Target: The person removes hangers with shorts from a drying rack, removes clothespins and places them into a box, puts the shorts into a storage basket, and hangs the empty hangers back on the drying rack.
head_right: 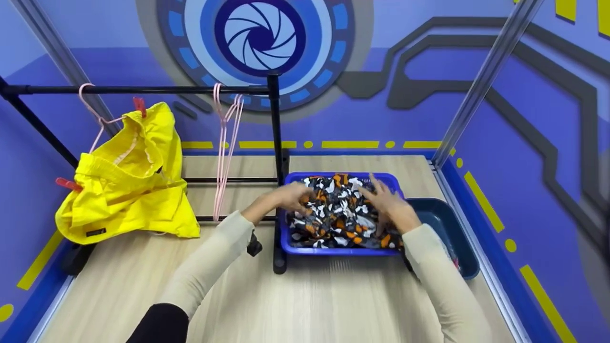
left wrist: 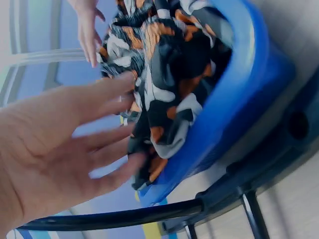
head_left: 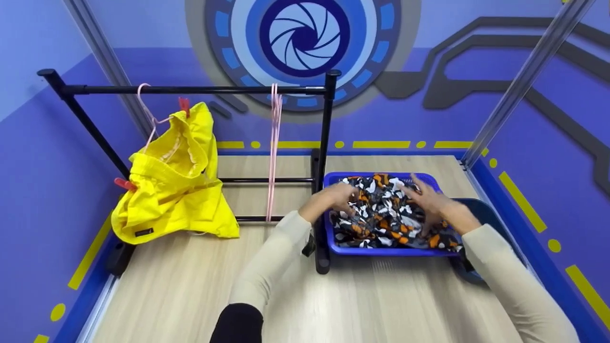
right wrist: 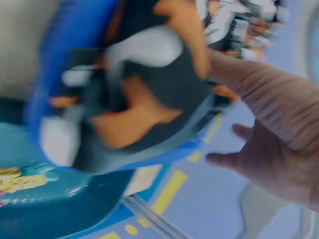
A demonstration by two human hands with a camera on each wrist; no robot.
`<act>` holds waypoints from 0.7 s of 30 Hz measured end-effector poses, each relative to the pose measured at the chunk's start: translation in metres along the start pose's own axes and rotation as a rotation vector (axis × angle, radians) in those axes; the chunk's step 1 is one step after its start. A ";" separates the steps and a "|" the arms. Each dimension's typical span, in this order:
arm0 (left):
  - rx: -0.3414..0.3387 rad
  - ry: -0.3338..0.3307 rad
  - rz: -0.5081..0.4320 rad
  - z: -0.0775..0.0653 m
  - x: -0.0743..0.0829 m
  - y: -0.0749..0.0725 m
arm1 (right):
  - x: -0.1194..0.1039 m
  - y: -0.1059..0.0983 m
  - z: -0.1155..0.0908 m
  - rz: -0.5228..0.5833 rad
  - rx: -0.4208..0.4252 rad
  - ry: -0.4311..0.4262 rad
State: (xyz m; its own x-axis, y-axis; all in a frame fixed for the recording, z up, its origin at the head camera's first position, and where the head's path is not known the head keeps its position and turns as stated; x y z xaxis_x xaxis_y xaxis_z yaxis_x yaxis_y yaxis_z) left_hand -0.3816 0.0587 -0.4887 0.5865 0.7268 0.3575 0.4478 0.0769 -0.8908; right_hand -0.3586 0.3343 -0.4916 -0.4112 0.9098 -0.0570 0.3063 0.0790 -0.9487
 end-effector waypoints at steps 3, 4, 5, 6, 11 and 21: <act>0.081 -0.127 0.017 0.004 0.004 0.007 | 0.001 0.018 0.005 -0.015 -0.020 -0.031; 0.069 -0.152 0.012 0.006 0.005 0.012 | 0.000 0.023 0.008 -0.023 -0.037 -0.030; 0.050 -0.170 0.005 0.008 0.006 0.017 | -0.001 0.027 0.012 -0.032 -0.065 -0.020; 0.027 -0.186 0.000 0.009 0.006 0.022 | -0.002 0.029 0.016 -0.041 -0.085 -0.015; -0.067 -0.257 0.034 0.023 0.004 0.038 | -0.010 0.037 0.036 -0.031 -0.227 0.048; -0.168 -0.309 0.139 0.045 0.004 0.053 | -0.001 0.053 0.073 -0.186 -0.448 0.120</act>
State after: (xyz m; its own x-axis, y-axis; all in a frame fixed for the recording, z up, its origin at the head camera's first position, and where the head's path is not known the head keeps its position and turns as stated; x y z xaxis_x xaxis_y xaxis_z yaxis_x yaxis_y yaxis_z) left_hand -0.3860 0.0963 -0.5475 0.4294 0.8961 0.1121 0.4977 -0.1313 -0.8574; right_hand -0.4043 0.3079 -0.5645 -0.3998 0.9022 0.1619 0.5868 0.3876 -0.7109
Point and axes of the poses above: each hand's wrist, its own z-axis towards the middle knuckle, its own y-axis out of the palm, x = y × z, the point moved 2 cm from there along z, towards the middle knuckle, and after that the axes turned 2 degrees about -z, right-handed, at the moved point
